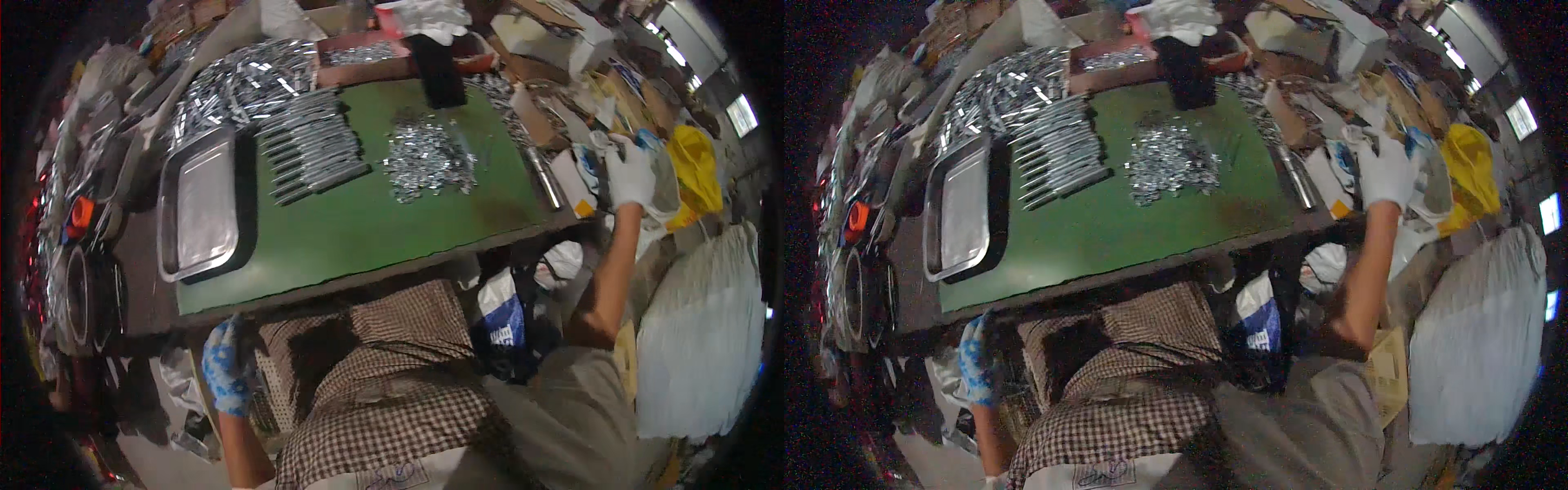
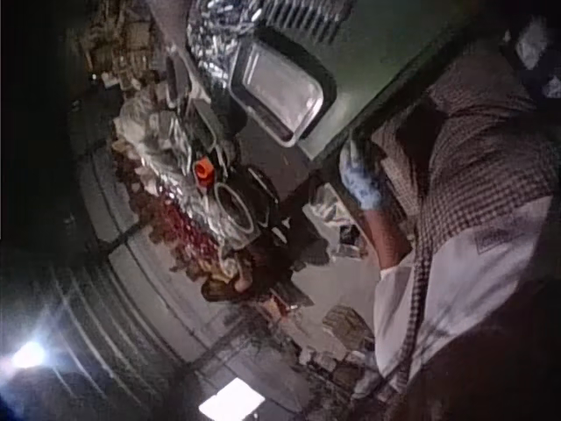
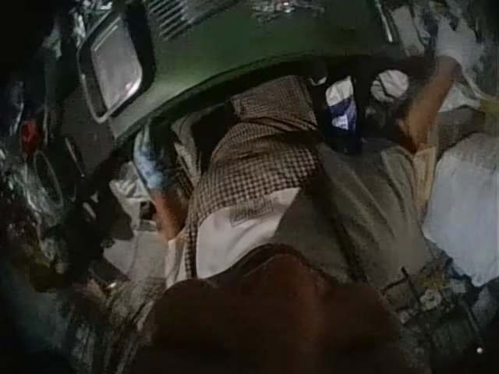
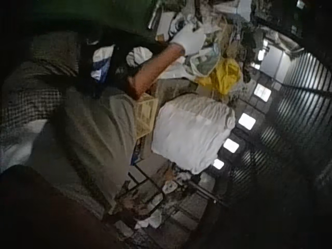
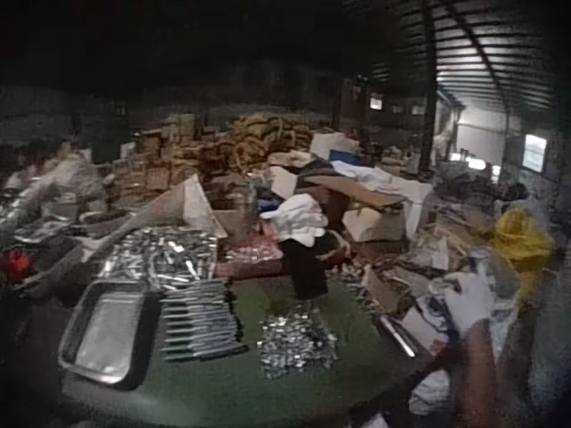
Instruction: Manually assembling small metal rods and plastic sleeves at a workstation.
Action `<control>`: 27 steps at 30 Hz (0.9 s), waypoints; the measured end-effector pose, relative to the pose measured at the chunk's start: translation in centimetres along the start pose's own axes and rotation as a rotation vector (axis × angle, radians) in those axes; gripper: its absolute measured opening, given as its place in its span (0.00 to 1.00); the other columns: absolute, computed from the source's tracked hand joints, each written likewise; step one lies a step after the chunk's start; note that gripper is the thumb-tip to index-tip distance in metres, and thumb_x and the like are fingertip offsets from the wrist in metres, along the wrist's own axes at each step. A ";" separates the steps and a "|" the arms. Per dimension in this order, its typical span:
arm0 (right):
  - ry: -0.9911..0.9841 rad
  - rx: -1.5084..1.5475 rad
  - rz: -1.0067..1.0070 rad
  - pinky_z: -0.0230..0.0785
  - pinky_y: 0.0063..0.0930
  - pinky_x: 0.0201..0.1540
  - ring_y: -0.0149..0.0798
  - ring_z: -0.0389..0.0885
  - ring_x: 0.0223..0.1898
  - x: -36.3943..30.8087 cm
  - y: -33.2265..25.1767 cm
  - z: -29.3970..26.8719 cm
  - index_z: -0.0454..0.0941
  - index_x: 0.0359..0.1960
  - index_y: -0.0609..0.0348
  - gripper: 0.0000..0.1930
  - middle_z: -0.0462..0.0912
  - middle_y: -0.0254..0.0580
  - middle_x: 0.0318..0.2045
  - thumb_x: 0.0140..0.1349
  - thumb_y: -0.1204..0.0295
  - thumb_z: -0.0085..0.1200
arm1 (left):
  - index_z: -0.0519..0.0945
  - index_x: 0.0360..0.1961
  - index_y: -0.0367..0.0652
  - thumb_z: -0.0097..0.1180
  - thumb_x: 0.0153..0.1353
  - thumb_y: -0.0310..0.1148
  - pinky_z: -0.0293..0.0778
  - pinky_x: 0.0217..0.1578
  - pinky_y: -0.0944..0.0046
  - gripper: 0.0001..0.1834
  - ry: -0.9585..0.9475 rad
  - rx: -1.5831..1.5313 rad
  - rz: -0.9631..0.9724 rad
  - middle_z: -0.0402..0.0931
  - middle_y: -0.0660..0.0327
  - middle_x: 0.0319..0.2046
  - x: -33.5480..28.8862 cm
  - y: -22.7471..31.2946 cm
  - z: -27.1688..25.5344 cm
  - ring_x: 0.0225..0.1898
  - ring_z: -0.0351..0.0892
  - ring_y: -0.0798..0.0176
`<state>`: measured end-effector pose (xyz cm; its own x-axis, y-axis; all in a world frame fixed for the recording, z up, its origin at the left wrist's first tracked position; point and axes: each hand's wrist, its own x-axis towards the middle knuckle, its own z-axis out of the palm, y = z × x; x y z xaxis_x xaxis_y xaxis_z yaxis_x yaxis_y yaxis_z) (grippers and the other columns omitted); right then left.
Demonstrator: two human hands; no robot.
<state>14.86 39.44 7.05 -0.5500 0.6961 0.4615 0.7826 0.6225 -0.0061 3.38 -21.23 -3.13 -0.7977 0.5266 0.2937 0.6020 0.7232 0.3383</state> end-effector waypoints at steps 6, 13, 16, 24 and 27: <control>-0.342 0.790 -0.669 0.74 0.39 0.39 0.43 0.81 0.38 -12.9 -19.9 -4.3 0.83 0.35 0.49 0.11 0.83 0.43 0.33 0.52 0.71 0.50 | 0.77 0.53 0.43 0.57 0.42 0.20 0.74 0.36 0.55 0.30 0.102 -0.090 0.191 0.78 0.55 0.34 3.1 3.1 1.0 0.34 0.78 0.50; -0.331 0.670 -0.675 0.71 0.45 0.36 0.51 0.76 0.35 -19.9 -20.2 1.2 0.77 0.42 0.43 0.15 0.75 0.43 0.32 0.50 0.67 0.53 | 0.78 0.51 0.41 0.56 0.43 0.17 0.74 0.34 0.56 0.28 0.023 -0.236 0.337 0.79 0.56 0.34 7.1 6.7 2.8 0.32 0.78 0.52; -0.340 0.466 -0.444 0.72 0.45 0.35 0.53 0.79 0.33 -18.2 -13.4 0.8 0.79 0.40 0.43 0.12 0.79 0.48 0.31 0.53 0.65 0.54 | 0.78 0.51 0.43 0.57 0.43 0.19 0.73 0.34 0.56 0.29 0.012 -0.233 0.413 0.78 0.59 0.32 8.3 6.7 3.8 0.32 0.77 0.53; 0.172 0.053 -0.131 0.66 0.46 0.49 0.55 0.75 0.44 -5.6 1.0 0.6 0.80 0.43 0.53 0.14 0.77 0.51 0.41 0.56 0.64 0.54 | 0.74 0.55 0.47 0.58 0.50 0.28 0.73 0.39 0.53 0.27 -0.120 -0.204 0.536 0.76 0.57 0.39 15.5 11.4 6.0 0.41 0.76 0.50; 0.252 -0.094 -0.212 0.64 0.46 0.52 0.57 0.74 0.46 -3.1 2.8 1.5 0.80 0.45 0.55 0.17 0.77 0.52 0.43 0.56 0.62 0.55 | 0.74 0.55 0.46 0.58 0.51 0.28 0.72 0.43 0.52 0.26 -0.027 -0.235 0.552 0.74 0.55 0.43 18.2 12.0 7.8 0.45 0.75 0.48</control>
<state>18.31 39.54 4.22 -0.6234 0.4372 0.6482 0.6882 0.7003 0.1895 -4.21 0.48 -0.69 -0.3639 0.8098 0.4603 0.9165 0.2232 0.3319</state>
